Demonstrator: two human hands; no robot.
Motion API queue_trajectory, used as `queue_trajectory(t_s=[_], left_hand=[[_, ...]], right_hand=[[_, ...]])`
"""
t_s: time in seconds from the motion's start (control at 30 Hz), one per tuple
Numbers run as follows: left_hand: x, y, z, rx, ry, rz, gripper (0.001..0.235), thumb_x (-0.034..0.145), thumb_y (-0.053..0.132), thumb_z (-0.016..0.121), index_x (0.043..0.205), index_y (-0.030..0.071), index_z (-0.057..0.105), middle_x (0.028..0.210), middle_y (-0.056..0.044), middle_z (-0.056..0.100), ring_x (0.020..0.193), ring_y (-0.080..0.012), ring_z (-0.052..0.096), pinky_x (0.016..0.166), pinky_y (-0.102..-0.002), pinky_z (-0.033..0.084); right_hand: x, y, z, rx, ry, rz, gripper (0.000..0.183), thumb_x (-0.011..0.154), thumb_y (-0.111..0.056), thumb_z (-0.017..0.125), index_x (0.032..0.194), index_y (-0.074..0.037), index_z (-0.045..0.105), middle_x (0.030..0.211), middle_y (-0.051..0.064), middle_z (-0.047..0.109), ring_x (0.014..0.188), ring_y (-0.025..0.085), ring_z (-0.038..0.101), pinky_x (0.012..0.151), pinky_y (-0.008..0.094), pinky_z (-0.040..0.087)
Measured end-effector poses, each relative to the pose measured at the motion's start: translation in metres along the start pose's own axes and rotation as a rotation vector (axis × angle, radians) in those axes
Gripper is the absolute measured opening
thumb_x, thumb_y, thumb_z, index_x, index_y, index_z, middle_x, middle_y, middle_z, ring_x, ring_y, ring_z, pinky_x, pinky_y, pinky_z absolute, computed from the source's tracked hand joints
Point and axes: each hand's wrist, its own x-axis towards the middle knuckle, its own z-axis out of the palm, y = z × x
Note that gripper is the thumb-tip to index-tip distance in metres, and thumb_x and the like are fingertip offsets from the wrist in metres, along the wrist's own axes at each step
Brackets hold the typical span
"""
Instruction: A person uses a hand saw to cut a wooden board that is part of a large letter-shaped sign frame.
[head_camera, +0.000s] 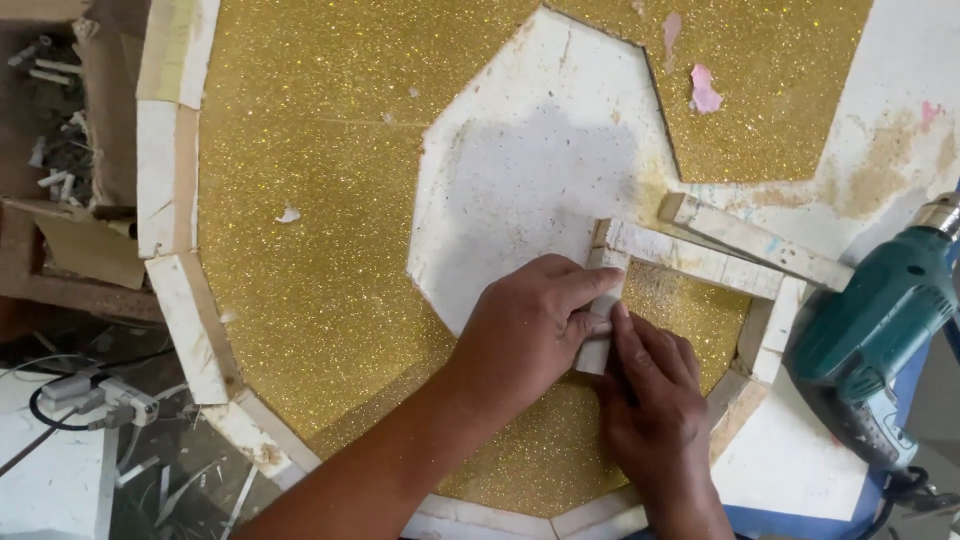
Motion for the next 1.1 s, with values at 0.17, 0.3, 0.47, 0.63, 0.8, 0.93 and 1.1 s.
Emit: queue_trajectory(t_s=[0.17, 0.3, 0.47, 0.63, 0.8, 0.93, 1.1], left_hand=[[0.000, 0.001, 0.000, -0.023, -0.025, -0.049, 0.041, 0.089, 0.008, 0.075, 0.130, 0.008, 0.068, 0.111, -0.013, 0.073, 0.091, -0.0264, 0.074, 0.077, -0.033, 0.061], [0.001, 0.003, -0.002, -0.033, -0.020, -0.047, 0.036, 0.094, 0.010, 0.070, 0.130, 0.007, 0.068, 0.112, -0.014, 0.073, 0.090, -0.0273, 0.074, 0.076, -0.034, 0.062], [0.003, 0.004, -0.003, -0.034, -0.014, -0.056, 0.039, 0.089, 0.005, 0.074, 0.128, 0.007, 0.069, 0.113, -0.013, 0.073, 0.095, -0.0267, 0.075, 0.083, -0.033, 0.062], [0.002, 0.003, -0.001, -0.013, -0.005, -0.024, 0.042, 0.085, 0.001, 0.075, 0.126, 0.006, 0.070, 0.105, -0.011, 0.073, 0.084, -0.0251, 0.072, 0.076, -0.033, 0.061], [0.003, 0.008, -0.006, 0.019, -0.052, -0.064, 0.061, 0.084, 0.012, 0.081, 0.138, 0.002, 0.055, 0.096, -0.014, 0.070, 0.083, -0.0277, 0.068, 0.072, -0.038, 0.057], [0.004, 0.009, -0.006, -0.024, -0.032, -0.020, 0.067, 0.083, 0.000, 0.075, 0.143, -0.005, 0.046, 0.132, -0.023, 0.061, 0.110, -0.0361, 0.068, 0.091, -0.039, 0.061], [0.005, 0.013, -0.013, 0.034, 0.065, 0.012, 0.048, 0.101, 0.006, 0.055, 0.147, 0.003, 0.044, 0.122, -0.021, 0.068, 0.100, -0.0304, 0.066, 0.079, -0.039, 0.060]], right_hand=[[0.000, 0.001, -0.001, 0.007, -0.029, 0.009, 0.056, 0.089, 0.002, 0.068, 0.144, 0.003, 0.056, 0.132, 0.019, 0.065, 0.112, 0.034, 0.061, 0.102, 0.043, 0.051], [0.000, 0.002, -0.002, -0.001, -0.036, 0.004, 0.057, 0.088, 0.002, 0.067, 0.144, 0.002, 0.055, 0.134, 0.019, 0.064, 0.115, 0.035, 0.060, 0.102, 0.044, 0.052], [0.003, 0.002, -0.003, 0.022, -0.044, 0.007, 0.055, 0.090, 0.002, 0.065, 0.144, 0.002, 0.056, 0.134, 0.020, 0.064, 0.114, 0.035, 0.061, 0.102, 0.044, 0.051], [0.006, -0.007, -0.005, 0.036, -0.032, 0.014, 0.068, 0.085, -0.019, 0.077, 0.145, 0.004, 0.053, 0.131, 0.022, 0.065, 0.114, 0.036, 0.060, 0.099, 0.047, 0.051], [0.001, -0.001, 0.003, -0.028, 0.034, 0.006, 0.060, 0.084, -0.013, 0.079, 0.139, 0.003, 0.060, 0.129, 0.018, 0.068, 0.111, 0.034, 0.063, 0.099, 0.045, 0.052], [-0.001, 0.005, 0.005, -0.041, 0.027, -0.016, 0.062, 0.085, -0.019, 0.080, 0.140, 0.002, 0.059, 0.130, 0.018, 0.067, 0.111, 0.034, 0.063, 0.099, 0.045, 0.052], [-0.002, 0.005, 0.006, -0.050, 0.043, -0.028, 0.059, 0.087, -0.017, 0.078, 0.140, 0.001, 0.059, 0.131, 0.019, 0.067, 0.111, 0.037, 0.063, 0.099, 0.046, 0.052]])
